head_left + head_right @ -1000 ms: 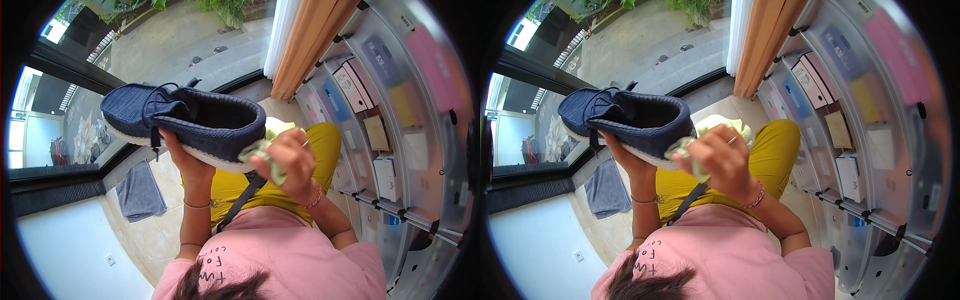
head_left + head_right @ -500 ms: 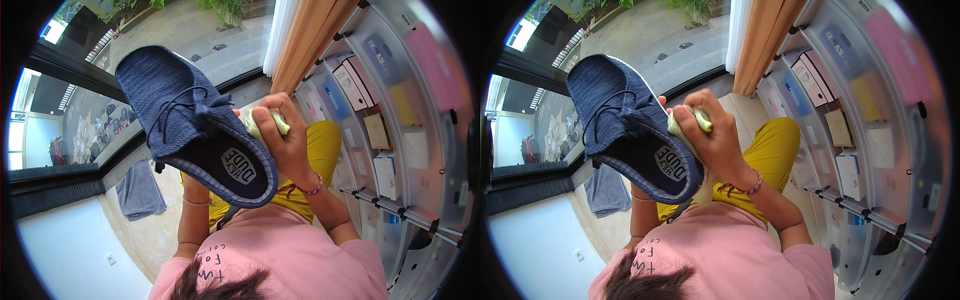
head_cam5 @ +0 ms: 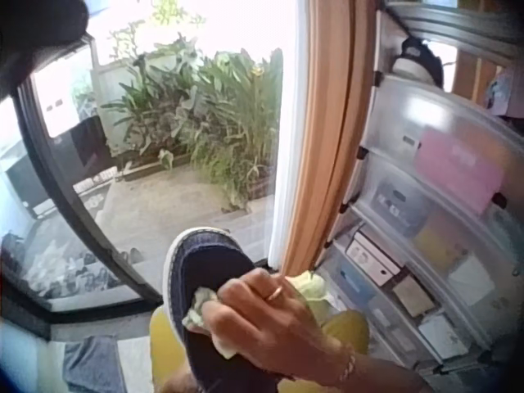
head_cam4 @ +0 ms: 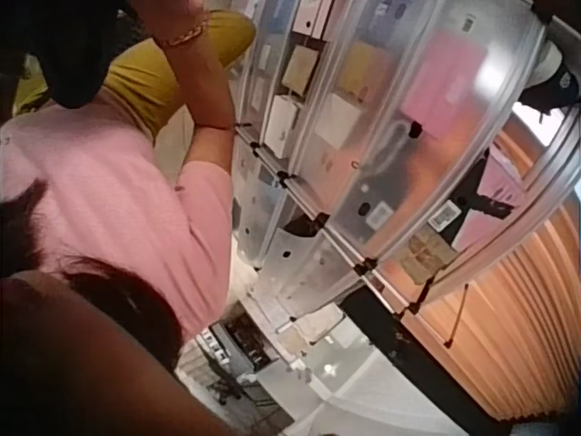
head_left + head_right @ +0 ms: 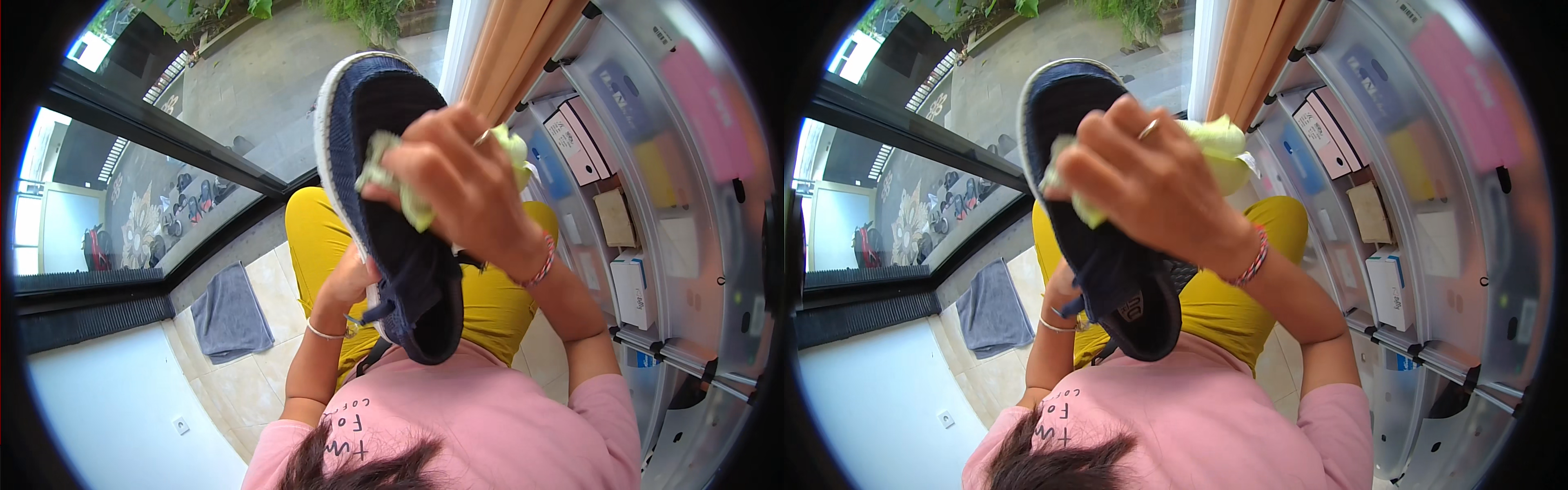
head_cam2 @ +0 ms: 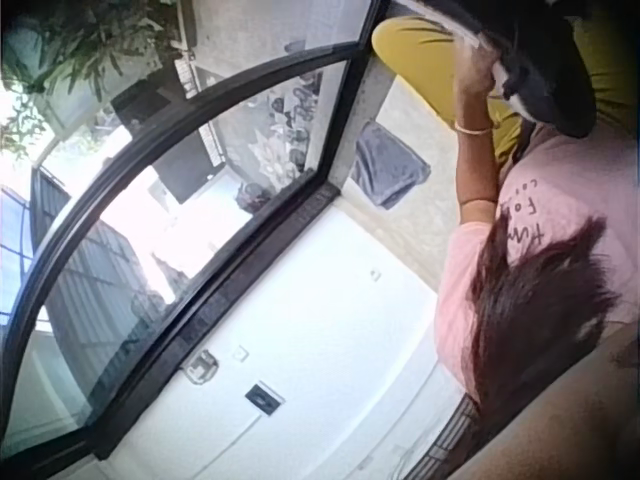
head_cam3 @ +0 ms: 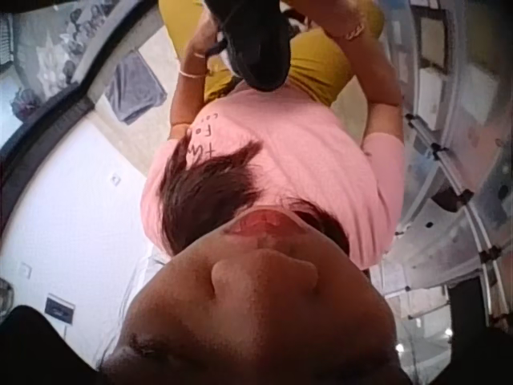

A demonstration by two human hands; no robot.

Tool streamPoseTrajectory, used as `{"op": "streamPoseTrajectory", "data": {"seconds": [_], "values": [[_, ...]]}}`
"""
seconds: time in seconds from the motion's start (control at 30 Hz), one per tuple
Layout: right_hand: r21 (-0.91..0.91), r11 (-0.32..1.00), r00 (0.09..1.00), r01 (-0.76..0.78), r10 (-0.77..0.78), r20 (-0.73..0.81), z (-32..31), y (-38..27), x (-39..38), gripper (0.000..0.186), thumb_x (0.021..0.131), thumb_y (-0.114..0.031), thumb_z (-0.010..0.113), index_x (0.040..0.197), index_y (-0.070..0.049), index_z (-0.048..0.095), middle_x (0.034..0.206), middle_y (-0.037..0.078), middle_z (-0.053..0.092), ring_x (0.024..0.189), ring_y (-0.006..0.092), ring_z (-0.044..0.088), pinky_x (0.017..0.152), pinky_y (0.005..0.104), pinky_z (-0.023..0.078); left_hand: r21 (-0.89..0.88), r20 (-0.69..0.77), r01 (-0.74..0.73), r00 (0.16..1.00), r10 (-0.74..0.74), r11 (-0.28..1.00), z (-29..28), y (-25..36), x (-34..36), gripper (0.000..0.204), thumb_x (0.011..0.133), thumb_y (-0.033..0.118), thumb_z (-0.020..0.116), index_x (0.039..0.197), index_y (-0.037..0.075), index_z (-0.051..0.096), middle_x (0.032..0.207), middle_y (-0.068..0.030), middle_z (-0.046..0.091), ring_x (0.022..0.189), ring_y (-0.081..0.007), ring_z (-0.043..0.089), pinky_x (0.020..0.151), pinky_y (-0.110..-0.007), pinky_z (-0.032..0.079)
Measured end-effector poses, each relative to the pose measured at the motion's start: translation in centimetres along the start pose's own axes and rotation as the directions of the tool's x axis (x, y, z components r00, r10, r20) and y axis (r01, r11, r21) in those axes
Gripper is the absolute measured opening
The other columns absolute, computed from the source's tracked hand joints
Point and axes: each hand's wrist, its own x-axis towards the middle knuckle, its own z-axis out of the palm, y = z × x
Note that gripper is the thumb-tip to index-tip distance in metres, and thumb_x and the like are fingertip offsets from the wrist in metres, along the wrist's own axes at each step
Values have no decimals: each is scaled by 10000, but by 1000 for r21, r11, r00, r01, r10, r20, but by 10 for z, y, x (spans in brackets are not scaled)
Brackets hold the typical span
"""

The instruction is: Cleaning a blue slip-on shoe using a green cloth.

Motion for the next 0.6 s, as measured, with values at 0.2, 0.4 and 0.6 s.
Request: {"op": "streamPoseTrajectory", "data": {"seconds": [0.2,0.4,0.6], "values": [[-125,981,985,-149,137,-104,-6,11,1,196,860,-197,718,873,-92,553,796,76,582,771,260,584,666,370,487,-48,136,-104,985,110,993,-7,-39,23,954,852,633,647,1471,-26,343,1399,-107,508,1260,-196,495,1079,-347,388],[-102,993,996,-62,69,60,-3,12,-16,152,830,-183,719,842,-132,576,766,15,533,805,209,573,644,346,474,-240,146,-41,986,78,970,-22,-53,31,839,895,604,608,1442,0,407,1332,-94,563,1199,-178,548,1046,-343,433],[-505,849,972,-153,37,-233,-22,43,4,226,820,-242,769,844,-83,611,789,75,586,780,272,580,682,385,476,-18,115,79,990,-76,997,5,-13,21,968,825,713,595,1413,-38,430,1329,-94,563,1223,-175,531,1035,-337,435]]}}
